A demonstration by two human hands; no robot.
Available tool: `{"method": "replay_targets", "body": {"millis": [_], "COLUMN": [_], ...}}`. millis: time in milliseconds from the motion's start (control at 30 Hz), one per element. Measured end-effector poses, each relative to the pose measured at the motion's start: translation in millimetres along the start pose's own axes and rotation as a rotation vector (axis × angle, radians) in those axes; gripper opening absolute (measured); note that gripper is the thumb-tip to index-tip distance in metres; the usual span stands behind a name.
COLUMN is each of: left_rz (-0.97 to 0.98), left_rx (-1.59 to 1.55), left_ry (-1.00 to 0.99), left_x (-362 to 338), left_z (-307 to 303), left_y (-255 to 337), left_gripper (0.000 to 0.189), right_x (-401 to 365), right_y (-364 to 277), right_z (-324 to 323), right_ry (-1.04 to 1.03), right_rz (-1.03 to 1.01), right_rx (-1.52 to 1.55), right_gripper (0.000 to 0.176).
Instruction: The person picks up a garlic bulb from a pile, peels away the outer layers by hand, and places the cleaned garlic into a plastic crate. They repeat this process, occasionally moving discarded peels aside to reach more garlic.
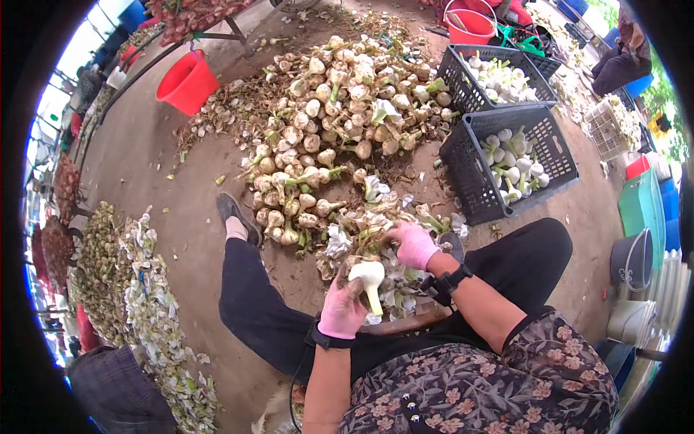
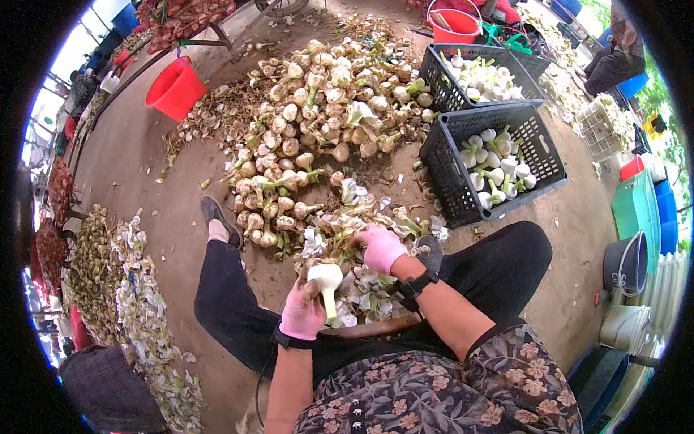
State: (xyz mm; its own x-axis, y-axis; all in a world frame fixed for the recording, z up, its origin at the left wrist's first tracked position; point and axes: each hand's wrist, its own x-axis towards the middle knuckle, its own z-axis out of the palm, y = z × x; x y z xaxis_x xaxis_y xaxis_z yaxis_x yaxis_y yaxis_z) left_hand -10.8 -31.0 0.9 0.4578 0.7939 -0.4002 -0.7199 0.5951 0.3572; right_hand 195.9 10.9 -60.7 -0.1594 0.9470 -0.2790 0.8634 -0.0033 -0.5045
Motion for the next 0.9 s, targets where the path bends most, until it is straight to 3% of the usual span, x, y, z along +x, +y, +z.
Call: {"method": "replay_targets", "body": {"millis": [100,167,200,300,333,367,433,500,633,700,833,900], "left_rz": [0.074,0.11,0.143,0.205,0.259,0.312,0.295,0.366,0.358,0.255,0.203,0.227], "left_rx": [0.121,0.185,0.331,0.557,0.763,0.97,0.959,1.297,1.425,1.661,1.722,1.512], "left_ry": [0.075,0.049,0.062,0.146,0.162,0.177,0.222,0.297,0.296,0.336,0.304,0.287], "left_x": [6.6,11.6,14.3,22.9,23.8,24.6,22.1,21.8,22.3,18.1,16.9,15.7], "left_z": [-3.8,-5.1,-4.5,-6.4,-6.4,-3.5,6.0,5.9,10.3,28.3,31.2,27.6], "left_y": [-1.6,-2.2,-2.6,-6.4,-5.7,-3.7,0.2,2.4,5.3,8.7,-0.1,-3.7], "left_gripper": [0.049,0.05,0.051,0.059,0.06,0.062,0.064,0.058,0.067,0.065,0.063,0.061], "right_x": [-2.9,-9.6,-12.1,-16.2,-16.0,-16.0,-16.6,-18.6,-27.7,-28.9,-25.4,-14.7], "right_y": [-25.7,-36.5,-39.7,-55.0,-57.2,-59.6,-63.1,-69.5,-79.8,-80.4,-75.9,-57.0], "right_z": [-45.4,-61.6,-66.8,-73.2,-68.7,-67.7,-67.0,-69.9,-77.5,-75.1,-68.3,-54.5], "right_ry": [0.024,-0.122,-0.092,-0.097,-0.123,-0.125,-0.177,-0.13,-0.138,-0.132,-0.142,-0.123], "right_rz": [0.033,-0.06,-0.213,-0.283,-0.317,-0.317,-0.297,-0.341,-0.288,-0.286,-0.187,-0.076], "right_rx": [0.244,0.936,0.89,0.689,0.726,0.728,0.548,0.491,0.27,0.193,0.098,0.115], "right_gripper": [0.033,0.033,0.037,0.039,0.039,0.039,0.038,0.036,0.032,0.031,0.025,0.023]}}
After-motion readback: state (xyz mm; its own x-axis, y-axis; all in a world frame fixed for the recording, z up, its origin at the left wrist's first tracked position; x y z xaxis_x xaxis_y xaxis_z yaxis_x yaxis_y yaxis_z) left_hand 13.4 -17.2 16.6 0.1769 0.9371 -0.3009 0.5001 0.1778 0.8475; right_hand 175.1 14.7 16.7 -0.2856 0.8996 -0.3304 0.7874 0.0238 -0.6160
